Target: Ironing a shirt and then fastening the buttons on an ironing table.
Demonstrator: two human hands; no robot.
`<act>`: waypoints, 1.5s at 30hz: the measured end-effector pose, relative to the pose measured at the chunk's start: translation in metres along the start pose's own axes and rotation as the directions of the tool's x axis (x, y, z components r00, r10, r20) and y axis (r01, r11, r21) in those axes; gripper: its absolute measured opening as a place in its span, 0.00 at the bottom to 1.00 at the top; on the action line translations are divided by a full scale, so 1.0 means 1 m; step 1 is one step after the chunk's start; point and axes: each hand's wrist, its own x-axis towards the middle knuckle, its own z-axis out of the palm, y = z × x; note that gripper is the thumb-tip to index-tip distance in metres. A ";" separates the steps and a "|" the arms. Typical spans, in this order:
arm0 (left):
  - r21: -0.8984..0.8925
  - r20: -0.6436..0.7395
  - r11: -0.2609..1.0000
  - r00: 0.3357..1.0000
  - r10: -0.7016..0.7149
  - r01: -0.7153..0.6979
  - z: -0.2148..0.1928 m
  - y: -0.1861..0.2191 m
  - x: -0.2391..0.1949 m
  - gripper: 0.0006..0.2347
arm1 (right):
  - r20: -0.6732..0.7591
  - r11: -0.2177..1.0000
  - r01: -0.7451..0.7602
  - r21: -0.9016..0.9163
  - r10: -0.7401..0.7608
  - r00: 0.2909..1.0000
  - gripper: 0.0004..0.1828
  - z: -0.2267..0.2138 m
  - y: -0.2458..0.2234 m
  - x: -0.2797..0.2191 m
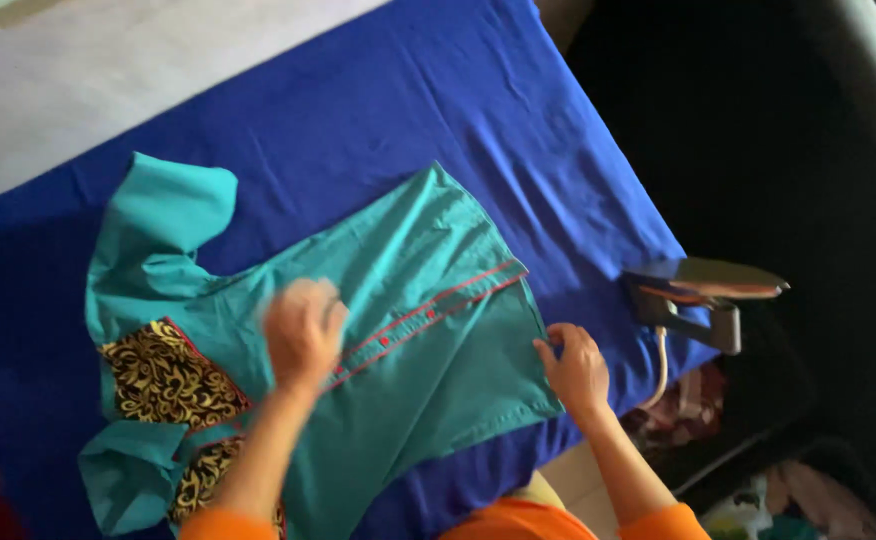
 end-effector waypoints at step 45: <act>0.198 0.362 0.927 0.855 -0.372 0.320 -0.169 0.149 -0.282 0.18 | 0.442 0.992 0.096 0.080 -0.122 0.889 0.14 -0.073 0.047 -0.079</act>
